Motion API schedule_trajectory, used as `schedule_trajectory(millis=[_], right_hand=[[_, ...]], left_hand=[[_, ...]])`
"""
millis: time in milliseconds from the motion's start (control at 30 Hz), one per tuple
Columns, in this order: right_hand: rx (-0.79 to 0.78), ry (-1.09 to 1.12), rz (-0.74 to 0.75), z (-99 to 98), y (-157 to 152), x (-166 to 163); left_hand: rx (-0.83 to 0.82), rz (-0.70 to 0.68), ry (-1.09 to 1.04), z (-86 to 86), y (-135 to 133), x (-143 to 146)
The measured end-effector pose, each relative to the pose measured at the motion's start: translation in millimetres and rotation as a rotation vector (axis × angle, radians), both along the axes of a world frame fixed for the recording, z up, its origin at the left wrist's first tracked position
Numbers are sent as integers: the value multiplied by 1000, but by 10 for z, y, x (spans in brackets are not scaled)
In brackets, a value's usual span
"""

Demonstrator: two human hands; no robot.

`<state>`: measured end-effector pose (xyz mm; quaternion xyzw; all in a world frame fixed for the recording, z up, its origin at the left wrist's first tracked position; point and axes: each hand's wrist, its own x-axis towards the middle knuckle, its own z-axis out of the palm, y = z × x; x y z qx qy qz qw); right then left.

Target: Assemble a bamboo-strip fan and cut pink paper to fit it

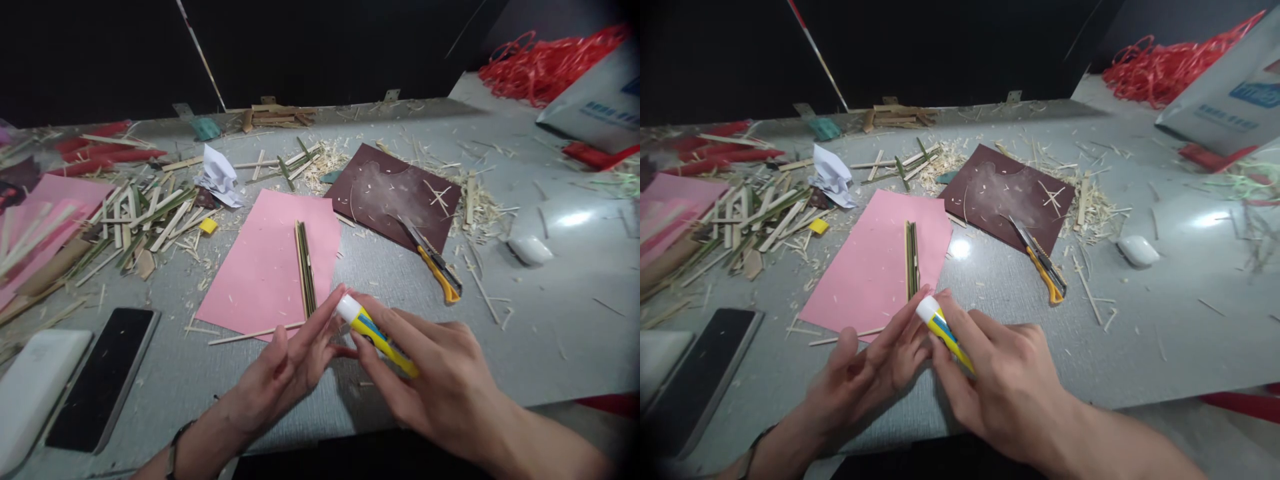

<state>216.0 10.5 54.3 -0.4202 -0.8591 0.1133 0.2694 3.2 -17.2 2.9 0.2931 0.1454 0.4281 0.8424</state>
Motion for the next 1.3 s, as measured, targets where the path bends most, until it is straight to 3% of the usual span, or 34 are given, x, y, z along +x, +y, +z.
schedule_trajectory(millis=[200,467,700,1000,1300], right_hand=[[18,-4,-27,-5,38,10],[-62,2,98,-31,-23,-26],[-69,-21,136,-29,-93,-137],[-95,-10,101,10,-62,-67],[3,-9,-8,42,13,6]], left_hand=[[28,-25,80,-30,-15,-34],[33,-25,142,50,-4,-9],[22,23,66,20,-28,24],[-29,-52,-75,53,13,36],[0,-40,34,30,-15,-5]])
